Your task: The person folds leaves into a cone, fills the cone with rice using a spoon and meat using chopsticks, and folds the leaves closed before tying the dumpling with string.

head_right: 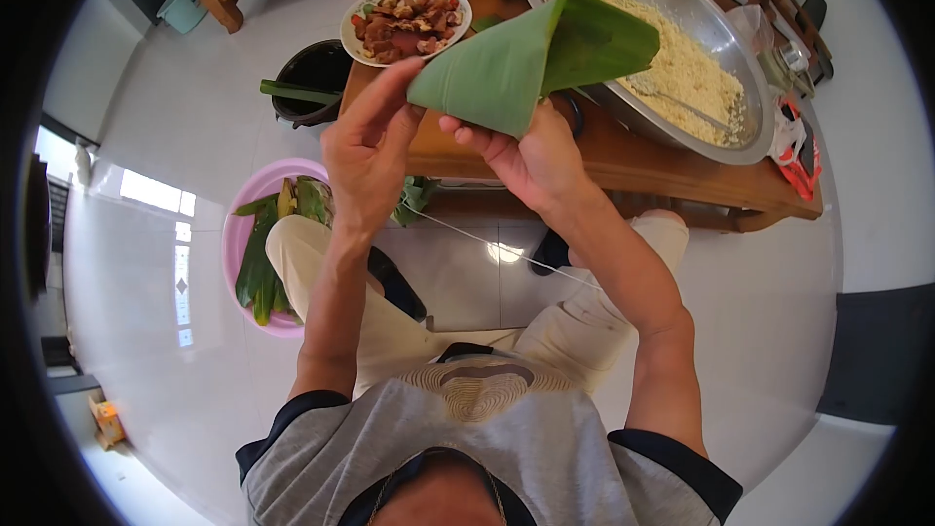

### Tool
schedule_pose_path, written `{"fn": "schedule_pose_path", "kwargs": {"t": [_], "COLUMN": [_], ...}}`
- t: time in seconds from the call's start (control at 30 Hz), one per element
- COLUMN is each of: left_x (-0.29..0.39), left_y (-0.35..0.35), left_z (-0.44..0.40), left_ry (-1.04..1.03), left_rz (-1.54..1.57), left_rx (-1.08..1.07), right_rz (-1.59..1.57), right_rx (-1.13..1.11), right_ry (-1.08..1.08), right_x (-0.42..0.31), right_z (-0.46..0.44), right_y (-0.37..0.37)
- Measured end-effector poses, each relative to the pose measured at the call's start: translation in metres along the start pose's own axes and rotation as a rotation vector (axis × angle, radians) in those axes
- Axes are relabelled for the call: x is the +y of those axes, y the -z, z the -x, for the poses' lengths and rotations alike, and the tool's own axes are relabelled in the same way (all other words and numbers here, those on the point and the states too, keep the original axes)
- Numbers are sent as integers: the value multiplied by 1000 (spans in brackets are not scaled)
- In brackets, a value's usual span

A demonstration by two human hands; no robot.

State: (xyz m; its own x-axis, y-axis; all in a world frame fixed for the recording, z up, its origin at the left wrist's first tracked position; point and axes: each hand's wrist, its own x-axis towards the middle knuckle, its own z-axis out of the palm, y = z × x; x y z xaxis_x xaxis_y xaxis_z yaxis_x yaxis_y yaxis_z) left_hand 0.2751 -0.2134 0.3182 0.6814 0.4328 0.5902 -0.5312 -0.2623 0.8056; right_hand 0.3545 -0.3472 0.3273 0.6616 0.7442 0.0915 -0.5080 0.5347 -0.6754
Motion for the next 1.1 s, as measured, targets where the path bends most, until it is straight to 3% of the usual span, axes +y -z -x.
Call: {"fn": "schedule_pose_path", "kwargs": {"t": [0.17,0.33,0.43,0.5,0.53,0.57,0.63,0.8,0.87,1.1], "left_x": [6,2,-10,-9,-8,-7,-5,15,13,9], "left_y": [5,17,27,34,38,43,53,44,40,34], "left_z": [0,-2,-1,-1,-1,-4,-15,-41,-47,-53], "left_ry": [38,413,534,607,675,683,483,503,576,693], "left_rz": [-86,369,591,608,627,625,263,201,163,448], "left_rx": [55,-71,-198,-270,-342,-347,-394,-608,-633,-700], "right_rz": [5,276,380,393,387,424,495,770,949,1087], "right_rx": [23,-68,143,-50,-44,-92,-72,9,-188,-218], "right_ry": [-62,-13,38,20,20,-33,-112,-243,-277,-335], "right_x": [2,-1,-1,-9,-12,-17,-24,-36,-46,-54], "right_z": [-2,-4,-9,-16,-19,-22,-24,-41,-53,-66], "right_y": [1,0,3,10,11,10,-1,-36,-32,-42]}}
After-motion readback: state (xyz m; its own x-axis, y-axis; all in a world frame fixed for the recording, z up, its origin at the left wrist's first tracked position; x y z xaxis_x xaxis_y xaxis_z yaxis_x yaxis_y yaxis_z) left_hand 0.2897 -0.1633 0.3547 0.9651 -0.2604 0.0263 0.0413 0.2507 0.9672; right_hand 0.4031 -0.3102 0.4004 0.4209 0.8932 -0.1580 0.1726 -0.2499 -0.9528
